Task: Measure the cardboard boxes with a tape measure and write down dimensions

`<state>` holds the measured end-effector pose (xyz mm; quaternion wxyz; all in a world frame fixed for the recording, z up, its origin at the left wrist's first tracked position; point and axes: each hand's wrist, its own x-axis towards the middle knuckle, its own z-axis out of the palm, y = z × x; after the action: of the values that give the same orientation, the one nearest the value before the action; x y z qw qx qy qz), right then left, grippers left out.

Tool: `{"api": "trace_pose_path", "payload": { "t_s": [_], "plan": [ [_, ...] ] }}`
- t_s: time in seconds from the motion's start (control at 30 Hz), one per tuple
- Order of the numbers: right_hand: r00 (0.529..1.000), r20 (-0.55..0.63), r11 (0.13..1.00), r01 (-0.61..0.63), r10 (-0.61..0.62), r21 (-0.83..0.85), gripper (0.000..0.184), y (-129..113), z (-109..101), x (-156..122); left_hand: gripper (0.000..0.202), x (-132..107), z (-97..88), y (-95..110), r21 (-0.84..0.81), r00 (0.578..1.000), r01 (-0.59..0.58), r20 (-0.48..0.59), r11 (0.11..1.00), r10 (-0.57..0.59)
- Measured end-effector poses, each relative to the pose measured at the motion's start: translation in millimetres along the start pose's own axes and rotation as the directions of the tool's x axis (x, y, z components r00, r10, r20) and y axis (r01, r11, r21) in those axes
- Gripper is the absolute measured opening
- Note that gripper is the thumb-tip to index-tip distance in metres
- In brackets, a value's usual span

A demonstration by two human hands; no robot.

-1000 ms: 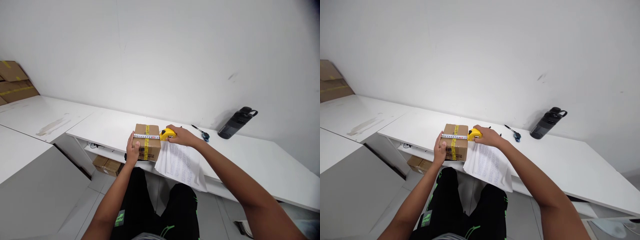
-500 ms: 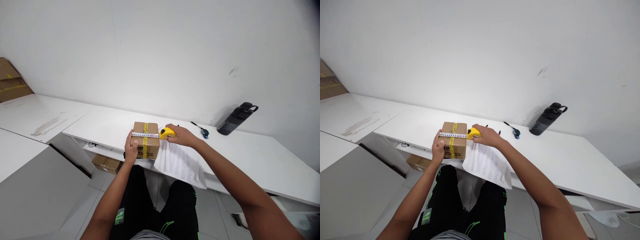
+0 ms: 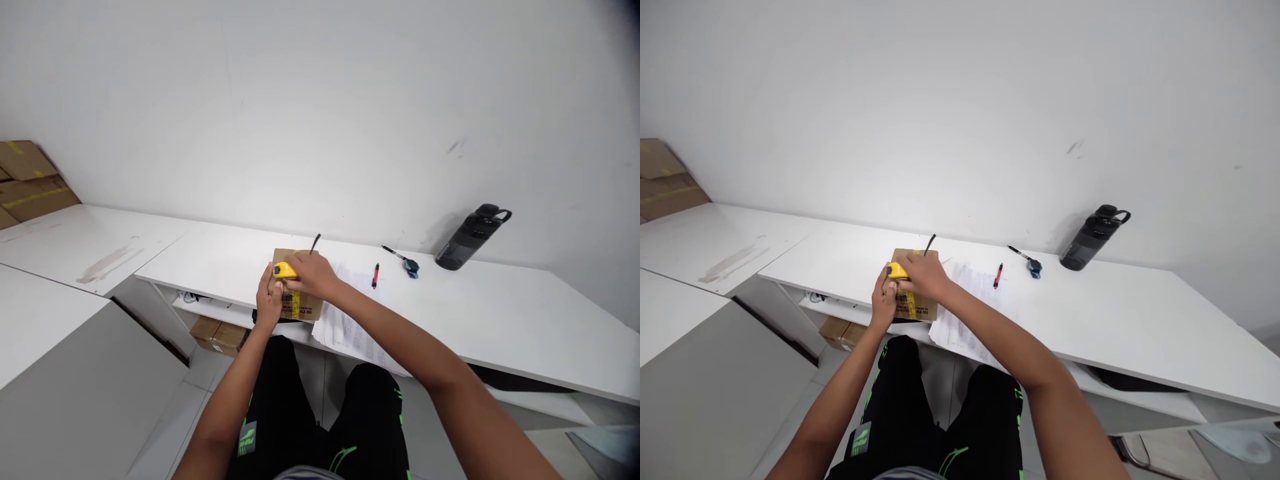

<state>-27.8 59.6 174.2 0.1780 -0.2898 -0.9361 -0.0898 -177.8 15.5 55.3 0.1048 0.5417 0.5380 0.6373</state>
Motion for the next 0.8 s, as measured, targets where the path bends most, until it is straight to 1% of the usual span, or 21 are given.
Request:
{"api": "trace_pose_path", "payload": {
  "t_s": [0.07, 0.13, 0.2, 0.27, 0.3, 0.33, 0.37, 0.4, 0.43, 0.47, 0.5, 0.53, 0.6, 0.63, 0.7, 0.73, 0.8],
  "plan": [
    [0.999, -0.030, 1.000, 0.017, -0.017, 0.009, 0.042, -7.0, 3.4, 11.0, 0.050, 7.5, -4.8, 1.1, 0.079, 1.000, -0.023, 0.009, 0.997, 0.022],
    [0.997, -0.079, 0.999, 0.004, -0.001, 0.039, 0.044, -8.7, 4.3, 13.3, 0.052, 13.0, -12.3, 7.1, 0.177, 0.998, -0.067, 0.008, 0.982, 0.067],
    [0.988, -0.147, 0.991, -0.030, 0.049, 0.128, 0.046, -8.1, 3.6, 3.2, 0.057, 11.2, -20.8, 19.0, 0.256, 0.991, -0.120, -0.024, 0.959, 0.130],
    [0.966, -0.222, 0.953, -0.066, 0.136, 0.294, 0.049, -10.5, 3.8, -20.4, 0.060, -1.4, -27.7, 35.5, 0.277, 0.979, -0.168, -0.067, 0.946, 0.194],
    [0.950, -0.248, 0.913, -0.078, 0.189, 0.400, 0.052, -14.4, 5.3, -36.5, 0.059, -11.9, -29.8, 44.7, 0.252, 0.973, -0.207, -0.049, 0.945, 0.226],
    [0.933, -0.263, 0.855, -0.081, 0.246, 0.511, 0.056, -20.5, 8.2, -54.7, 0.057, -24.6, -30.5, 54.0, 0.205, 0.973, -0.222, -0.015, 0.953, 0.229],
    [0.918, -0.264, 0.780, -0.072, 0.295, 0.621, 0.061, -28.7, 12.8, -74.3, 0.058, -38.8, -29.8, 63.0, 0.116, 0.976, -0.219, 0.028, 0.969, 0.217],
    [0.908, -0.252, 0.695, -0.057, 0.335, 0.717, 0.065, -38.4, 18.9, -94.4, 0.062, -53.8, -27.4, 71.4, -0.012, 0.978, -0.183, 0.099, 0.983, 0.183],
    [0.900, -0.245, 0.609, -0.027, 0.360, 0.793, 0.069, -48.7, 26.3, -114.4, 0.068, -68.5, -23.4, 78.9, -0.137, 0.975, -0.089, 0.191, 0.987, 0.114],
    [0.883, -0.259, 0.526, 0.016, 0.392, 0.850, 0.073, -58.8, 34.4, -133.7, 0.074, -82.0, -18.1, 85.2, -0.223, 0.957, 0.016, 0.286, 0.975, 0.050],
    [0.865, -0.260, 0.452, 0.044, 0.428, 0.891, 0.075, -67.5, 42.5, -151.9, 0.076, -93.5, -12.0, 90.1, -0.276, 0.931, 0.108, 0.365, 0.955, 0.000],
    [0.861, -0.229, 0.377, 0.048, 0.454, 0.925, 0.072, -74.0, 49.7, -168.4, 0.075, -102.3, -5.5, 93.5, -0.296, 0.898, 0.195, 0.438, 0.935, -0.049],
    [0.876, -0.117, 0.221, 0.012, 0.469, 0.975, 0.068, -78.2, 59.0, -196.0, 0.069, -110.6, 7.2, 96.1, -0.281, 0.823, 0.316, 0.556, 0.906, -0.115],
    [0.884, -0.053, 0.163, -0.027, 0.465, 0.986, 0.066, -75.7, 60.1, -207.0, 0.066, -110.1, 13.1, 95.9, -0.267, 0.784, 0.354, 0.607, 0.896, -0.129],
    [0.891, 0.075, 0.089, -0.128, 0.447, 0.988, 0.064, -62.9, 54.1, -223.6, 0.065, -102.0, 25.4, 93.7, -0.250, 0.707, 0.408, 0.696, 0.878, -0.130],
    [0.889, 0.138, 0.063, -0.183, 0.438, 0.981, 0.063, -53.3, 47.5, -229.7, 0.067, -95.4, 32.8, 92.2, -0.250, 0.679, 0.434, 0.722, 0.866, -0.132],
    [0.872, 0.260, -0.013, -0.280, 0.415, 0.960, 0.065, -29.1, 30.2, -238.3, 0.071, -79.7, 52.6, 89.2, -0.236, 0.645, 0.489, 0.746, 0.840, -0.165]
  ]
}}
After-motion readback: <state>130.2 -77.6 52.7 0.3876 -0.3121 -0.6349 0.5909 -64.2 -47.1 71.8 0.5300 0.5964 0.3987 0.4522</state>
